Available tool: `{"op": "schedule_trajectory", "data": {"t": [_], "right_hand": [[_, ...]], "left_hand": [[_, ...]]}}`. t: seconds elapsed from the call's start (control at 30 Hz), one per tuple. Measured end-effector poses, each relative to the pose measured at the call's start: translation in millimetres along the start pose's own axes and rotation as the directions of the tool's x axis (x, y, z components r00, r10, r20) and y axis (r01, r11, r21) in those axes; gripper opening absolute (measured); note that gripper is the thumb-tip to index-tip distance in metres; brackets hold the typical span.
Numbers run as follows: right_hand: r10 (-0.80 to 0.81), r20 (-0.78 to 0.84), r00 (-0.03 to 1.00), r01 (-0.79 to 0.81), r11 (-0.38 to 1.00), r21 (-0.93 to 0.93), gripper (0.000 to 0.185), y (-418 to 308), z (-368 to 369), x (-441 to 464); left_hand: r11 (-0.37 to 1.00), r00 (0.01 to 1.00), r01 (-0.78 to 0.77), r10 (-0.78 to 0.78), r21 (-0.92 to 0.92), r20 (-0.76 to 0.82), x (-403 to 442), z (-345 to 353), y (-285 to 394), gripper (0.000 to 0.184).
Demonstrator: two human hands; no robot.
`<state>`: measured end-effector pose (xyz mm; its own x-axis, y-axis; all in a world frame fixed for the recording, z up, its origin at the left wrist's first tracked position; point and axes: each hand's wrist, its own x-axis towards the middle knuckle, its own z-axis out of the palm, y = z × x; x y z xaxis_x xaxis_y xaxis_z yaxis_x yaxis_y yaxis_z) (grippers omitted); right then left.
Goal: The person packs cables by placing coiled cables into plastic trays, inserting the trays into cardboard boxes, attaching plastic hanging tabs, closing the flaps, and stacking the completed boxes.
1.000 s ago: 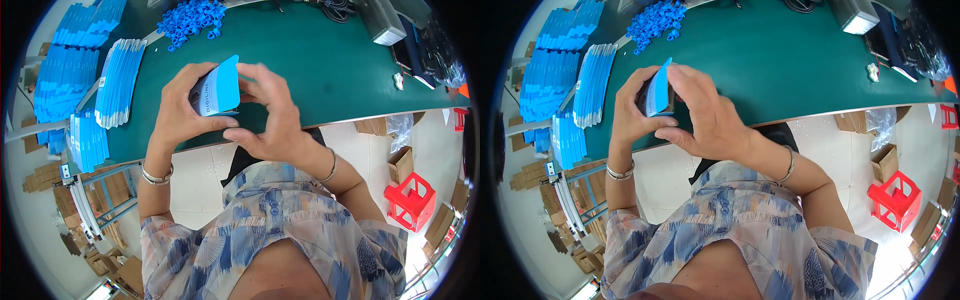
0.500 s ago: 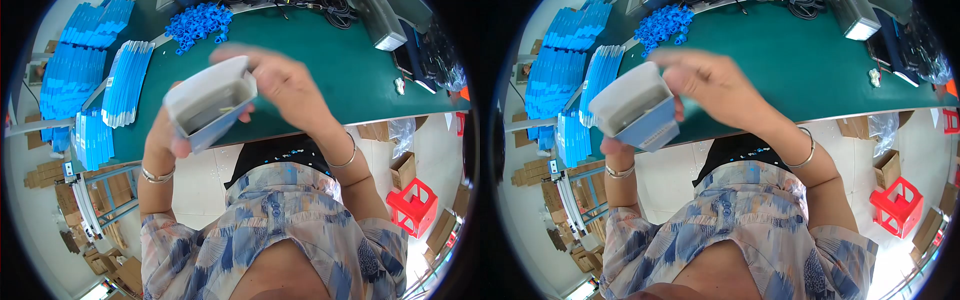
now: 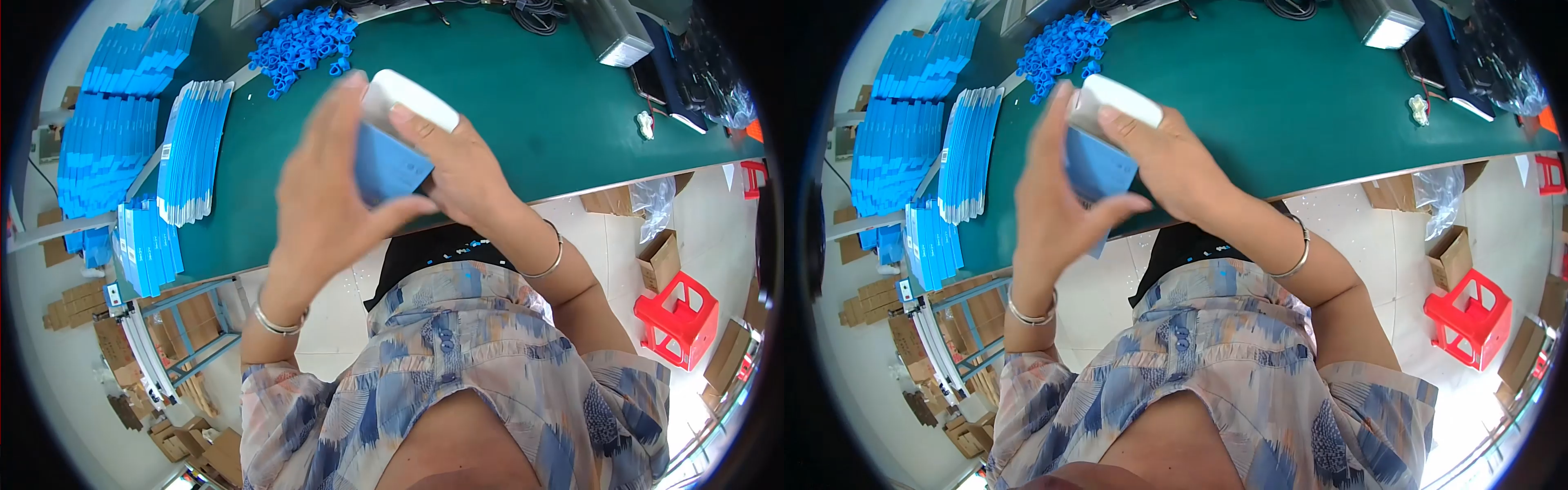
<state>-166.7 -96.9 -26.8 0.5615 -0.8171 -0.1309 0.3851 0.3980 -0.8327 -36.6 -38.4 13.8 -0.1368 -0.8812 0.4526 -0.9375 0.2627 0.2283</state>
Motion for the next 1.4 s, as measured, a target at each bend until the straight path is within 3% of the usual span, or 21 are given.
{"op": "schedule_trajectory", "data": {"t": [0.2, 0.33, 0.37, 0.5, 0.53, 0.67, 0.87, 1.03, 1.17, 1.2, 1.33, 1.4], "right_hand": [[-0.106, -0.013, 0.994, 0.107, 0.991, 0.078, 0.042, 4, 9, 3], [-0.362, 0.145, 0.921, 0.386, 0.897, -0.216, 0.04, 0, 2, 0], [-0.358, 0.146, 0.922, 0.383, 0.899, -0.214, 0.04, 0, 0, -1], [-0.363, 0.333, 0.87, 0.491, 0.681, -0.543, 0.039, -1, -9, 2], [-0.364, 0.334, 0.87, 0.493, 0.678, -0.545, 0.039, 0, -9, 1], [-0.458, 0.205, 0.865, 0.491, 0.687, -0.536, 0.039, 6, -2, -3], [-0.161, 0.138, 0.977, 0.2, 0.914, -0.352, 0.04, -14, -6, 0], [-0.058, 0.243, 0.968, 0.195, 0.784, -0.59, 0.043, -20, -10, -4], [-0.312, 0.399, 0.863, 0.506, 0.565, -0.652, 0.048, -5, -12, -8], [-0.311, 0.4, 0.862, 0.506, 0.566, -0.651, 0.048, -1, -12, -8], [-0.329, 0.392, 0.859, 0.498, 0.356, -0.791, 0.052, 8, -7, -7], [-0.178, 0.409, 0.895, 0.444, 0.451, -0.775, 0.052, -6, -9, -5]], "left_hand": [[0.992, 0.995, 0.098, -0.094, -0.081, 0.041, -11, 18, -6, 0.09], [0.972, 0.982, 0.124, -0.148, -0.197, -0.113, -8, 21, -1, 0.09], [0.972, 0.982, 0.128, -0.152, -0.196, -0.111, -10, 21, -1, 0.09], [0.948, 0.969, 0.226, -0.243, -0.223, -0.052, -12, 27, 1, 0.085], [0.948, 0.969, 0.224, -0.242, -0.225, -0.055, -12, 26, 2, 0.085], [0.974, 0.974, 0.225, -0.226, 0.028, 0.007, -14, 21, 7, 0.08], [0.949, 0.95, 0.307, -0.301, -0.075, 0.079, -16, 14, 11, 0.075], [0.947, 0.945, 0.316, -0.308, -0.066, 0.11, -15, 15, 10, 0.07], [0.952, 0.952, 0.298, -0.291, -0.067, 0.097, -17, 17, 6, 0.069], [0.952, 0.951, 0.3, -0.293, -0.066, 0.096, -17, 18, 6, 0.069], [0.936, 0.928, 0.351, -0.345, -0.022, 0.143, -18, 24, 3, 0.068], [0.938, 0.929, 0.344, -0.335, -0.034, 0.156, -15, 17, 4, 0.067]]}}
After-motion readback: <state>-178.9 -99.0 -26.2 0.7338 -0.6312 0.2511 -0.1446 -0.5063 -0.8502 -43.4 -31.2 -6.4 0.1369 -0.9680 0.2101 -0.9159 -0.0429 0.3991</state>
